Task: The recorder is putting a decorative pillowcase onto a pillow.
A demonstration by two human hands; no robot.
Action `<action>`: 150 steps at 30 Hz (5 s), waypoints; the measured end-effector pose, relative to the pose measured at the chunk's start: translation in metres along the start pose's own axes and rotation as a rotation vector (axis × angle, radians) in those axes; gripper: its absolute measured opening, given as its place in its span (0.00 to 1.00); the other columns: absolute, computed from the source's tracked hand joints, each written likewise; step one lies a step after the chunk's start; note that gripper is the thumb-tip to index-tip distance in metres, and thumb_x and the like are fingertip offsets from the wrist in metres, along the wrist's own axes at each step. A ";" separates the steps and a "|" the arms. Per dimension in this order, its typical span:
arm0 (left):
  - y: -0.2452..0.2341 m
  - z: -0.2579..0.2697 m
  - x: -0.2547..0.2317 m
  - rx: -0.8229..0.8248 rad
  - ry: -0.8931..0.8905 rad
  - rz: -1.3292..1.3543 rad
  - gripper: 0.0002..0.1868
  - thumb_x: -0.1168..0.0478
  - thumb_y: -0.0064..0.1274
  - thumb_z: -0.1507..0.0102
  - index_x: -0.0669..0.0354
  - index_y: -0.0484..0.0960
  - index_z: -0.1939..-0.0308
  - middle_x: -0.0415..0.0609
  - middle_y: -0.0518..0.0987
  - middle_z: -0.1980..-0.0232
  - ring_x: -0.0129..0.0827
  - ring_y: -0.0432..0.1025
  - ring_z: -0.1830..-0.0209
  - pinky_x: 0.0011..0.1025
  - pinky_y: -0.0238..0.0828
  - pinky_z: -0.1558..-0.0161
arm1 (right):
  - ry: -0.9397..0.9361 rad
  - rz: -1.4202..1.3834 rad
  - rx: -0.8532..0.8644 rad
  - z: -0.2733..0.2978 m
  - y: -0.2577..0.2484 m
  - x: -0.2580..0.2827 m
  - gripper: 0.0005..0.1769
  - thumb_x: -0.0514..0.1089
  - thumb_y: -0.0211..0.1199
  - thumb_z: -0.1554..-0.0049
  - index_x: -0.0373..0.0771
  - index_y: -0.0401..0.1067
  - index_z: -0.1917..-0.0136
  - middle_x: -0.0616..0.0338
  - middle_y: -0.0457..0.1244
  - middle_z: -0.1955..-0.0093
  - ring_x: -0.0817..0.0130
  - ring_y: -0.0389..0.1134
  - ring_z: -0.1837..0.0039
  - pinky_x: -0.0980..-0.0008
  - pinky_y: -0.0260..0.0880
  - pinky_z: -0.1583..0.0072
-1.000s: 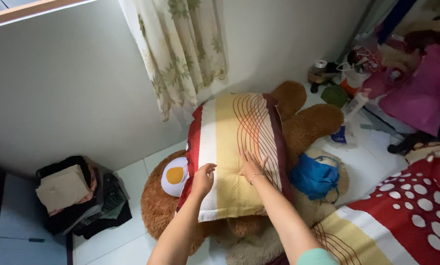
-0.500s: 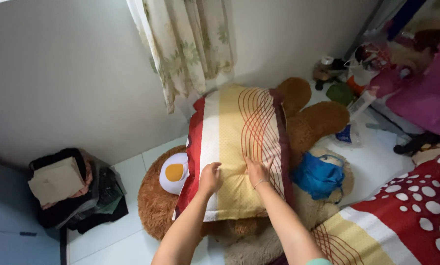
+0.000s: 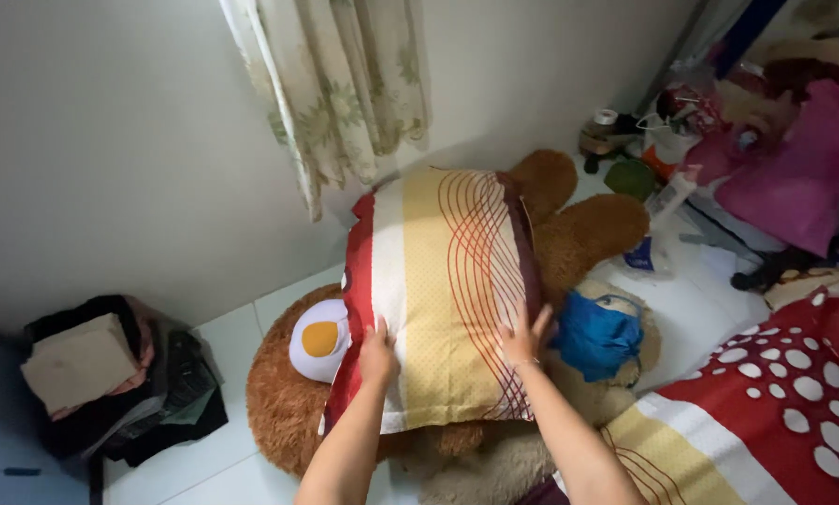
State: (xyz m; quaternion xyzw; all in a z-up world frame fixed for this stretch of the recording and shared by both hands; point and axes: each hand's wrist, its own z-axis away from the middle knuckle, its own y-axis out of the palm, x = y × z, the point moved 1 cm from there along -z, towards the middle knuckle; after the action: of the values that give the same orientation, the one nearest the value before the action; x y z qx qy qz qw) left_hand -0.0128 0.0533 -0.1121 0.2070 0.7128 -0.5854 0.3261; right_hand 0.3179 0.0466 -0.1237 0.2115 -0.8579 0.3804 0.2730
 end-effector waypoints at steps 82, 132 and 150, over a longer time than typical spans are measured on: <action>-0.421 -0.134 -0.323 -0.507 0.081 1.085 0.14 0.64 0.57 0.38 0.56 0.76 0.49 0.47 0.74 0.62 0.29 0.66 0.67 0.34 0.66 0.63 | -0.315 0.037 -0.127 -0.368 -0.342 0.295 0.18 0.32 0.54 0.42 0.43 0.79 0.44 0.48 0.71 0.48 0.52 0.75 0.45 0.57 0.76 0.42; -0.188 0.027 0.025 -0.037 -0.730 0.393 0.17 0.50 0.58 0.34 0.57 0.85 0.48 0.50 0.82 0.51 0.33 0.74 0.56 0.36 0.71 0.51 | -0.016 -0.043 0.265 -0.002 -0.134 0.044 0.09 0.42 0.72 0.53 0.36 0.78 0.60 0.49 0.69 0.55 0.52 0.72 0.50 0.60 0.71 0.47; -0.161 0.030 0.077 -0.126 -0.721 0.414 0.29 0.53 0.51 0.40 0.56 0.75 0.36 0.59 0.81 0.42 0.52 0.77 0.43 0.46 0.73 0.41 | 0.437 -0.193 0.924 -0.015 -0.066 -0.039 0.30 0.55 0.79 0.55 0.36 0.79 0.44 0.55 0.73 0.44 0.68 0.73 0.42 0.67 0.72 0.38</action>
State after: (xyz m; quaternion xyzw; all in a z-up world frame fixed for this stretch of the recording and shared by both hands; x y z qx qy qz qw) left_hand -0.1689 -0.0195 -0.0571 0.1074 0.5310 -0.4976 0.6774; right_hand 0.3897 0.0230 -0.1040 0.3036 -0.5000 0.7279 0.3578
